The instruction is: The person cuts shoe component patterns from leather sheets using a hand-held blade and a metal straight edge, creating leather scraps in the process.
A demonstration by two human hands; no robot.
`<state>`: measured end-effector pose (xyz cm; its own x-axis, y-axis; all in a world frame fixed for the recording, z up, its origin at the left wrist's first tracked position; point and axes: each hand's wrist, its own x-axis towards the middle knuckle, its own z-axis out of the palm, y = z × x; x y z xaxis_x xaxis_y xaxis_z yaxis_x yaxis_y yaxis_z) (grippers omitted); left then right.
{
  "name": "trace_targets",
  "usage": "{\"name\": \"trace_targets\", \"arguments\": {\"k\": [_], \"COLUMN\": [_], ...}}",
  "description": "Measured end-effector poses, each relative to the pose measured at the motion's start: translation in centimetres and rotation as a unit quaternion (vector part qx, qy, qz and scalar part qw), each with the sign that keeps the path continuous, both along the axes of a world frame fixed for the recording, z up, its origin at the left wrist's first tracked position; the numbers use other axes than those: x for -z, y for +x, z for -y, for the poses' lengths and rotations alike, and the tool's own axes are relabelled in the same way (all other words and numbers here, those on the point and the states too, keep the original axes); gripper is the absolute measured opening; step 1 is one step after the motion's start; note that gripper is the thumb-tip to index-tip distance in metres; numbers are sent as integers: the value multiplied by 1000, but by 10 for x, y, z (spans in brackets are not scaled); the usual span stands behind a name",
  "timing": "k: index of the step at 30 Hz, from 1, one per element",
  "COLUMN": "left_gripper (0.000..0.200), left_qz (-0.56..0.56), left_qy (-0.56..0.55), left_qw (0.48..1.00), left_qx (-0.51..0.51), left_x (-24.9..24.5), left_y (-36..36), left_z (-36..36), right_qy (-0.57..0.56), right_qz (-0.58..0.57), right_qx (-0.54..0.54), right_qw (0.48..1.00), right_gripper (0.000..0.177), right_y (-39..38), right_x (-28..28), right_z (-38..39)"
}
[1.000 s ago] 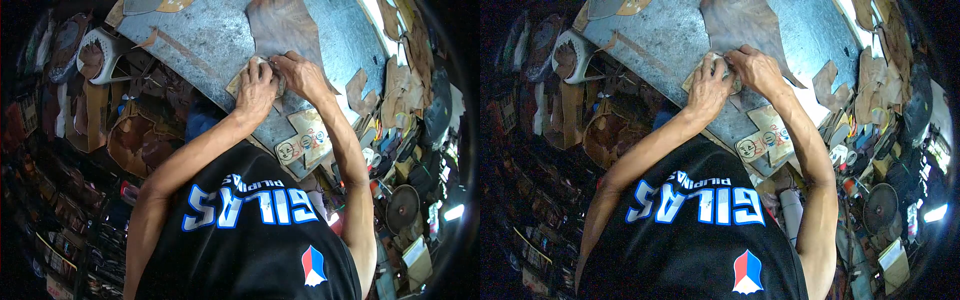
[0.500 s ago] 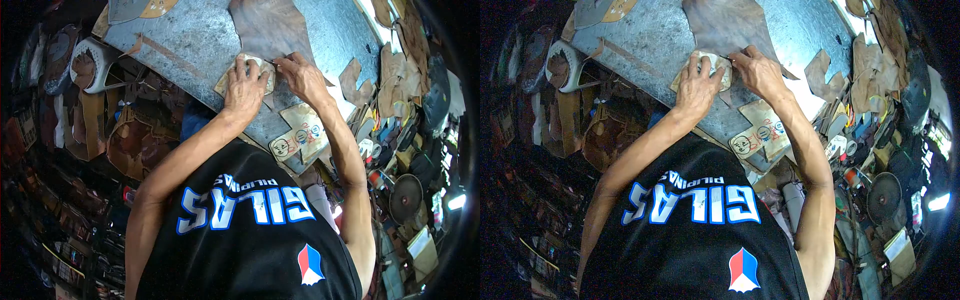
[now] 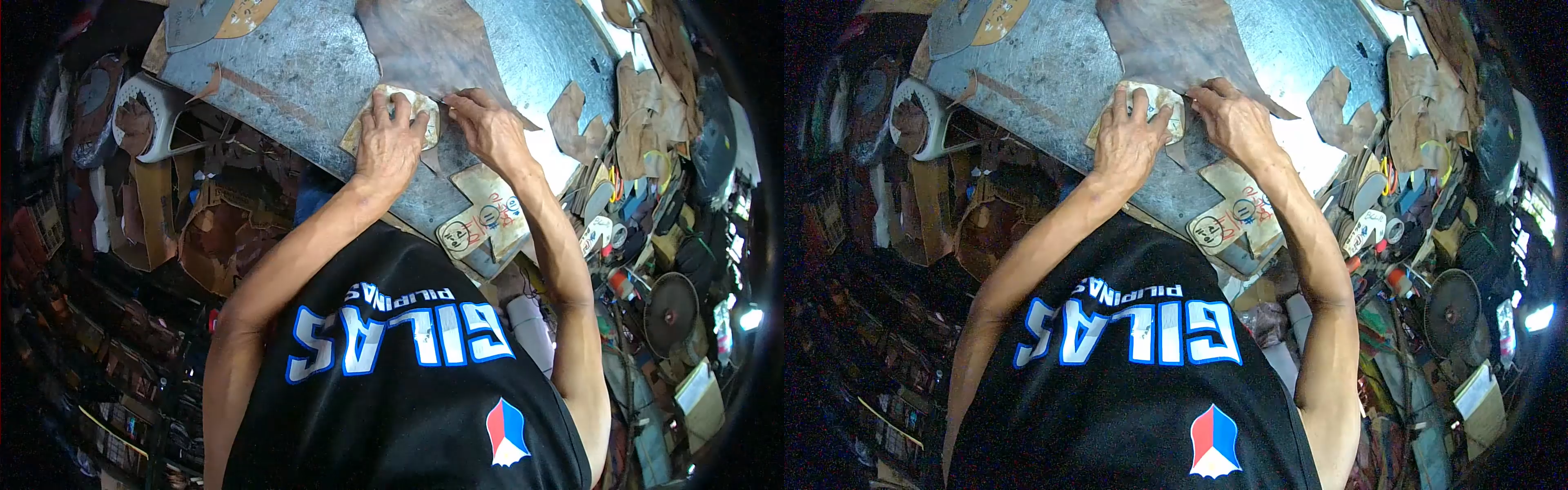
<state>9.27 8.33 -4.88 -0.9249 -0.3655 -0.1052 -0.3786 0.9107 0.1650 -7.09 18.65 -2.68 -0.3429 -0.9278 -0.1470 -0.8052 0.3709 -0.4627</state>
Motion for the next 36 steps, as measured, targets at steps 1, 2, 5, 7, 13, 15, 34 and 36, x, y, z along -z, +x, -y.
{"name": "trace_targets", "arguments": {"k": [1, 2, 5, 7, 13, 15, 34, 36], "left_gripper": [41, 41, 41, 41, 41, 41, 40, 38], "left_qz": [0, 0, 0, 0, -6, -1, 16, 2], "left_qy": [0, -1, -4, -6, -15, -12, -20, -14], "left_qw": [1000, 1000, 1000, 1000, 1000, 1000, 999, 999], "left_qx": [0, 0, 0, -1, 2, 2, 20, 35], "left_x": [0, 0, 0, 0, 0, 0, -1, 0], "left_y": [0, 0, 0, 0, 0, 0, -5, -3], "left_z": [0, 0, 0, 1, 0, 0, 2, 3], "right_qy": [0, 1, -5, -10, 19, 14, -38, -18], "right_qz": [0, -5, -8, -4, 30, 33, 68, 77], "right_qx": [0, 3, 10, 14, 30, 32, 113, 132], "right_qw": [1000, 1000, 1000, 1000, 999, 999, 991, 988], "right_gripper": [23, 23, 23, 23, 26, 25, 24, 26], "right_y": [1, 2, 5, 6, 8, 8, 37, 45], "right_x": [0, 1, 1, 2, -3, -2, -2, -5], "right_z": [-1, -2, -3, -3, -5, -6, -20, -22]}}
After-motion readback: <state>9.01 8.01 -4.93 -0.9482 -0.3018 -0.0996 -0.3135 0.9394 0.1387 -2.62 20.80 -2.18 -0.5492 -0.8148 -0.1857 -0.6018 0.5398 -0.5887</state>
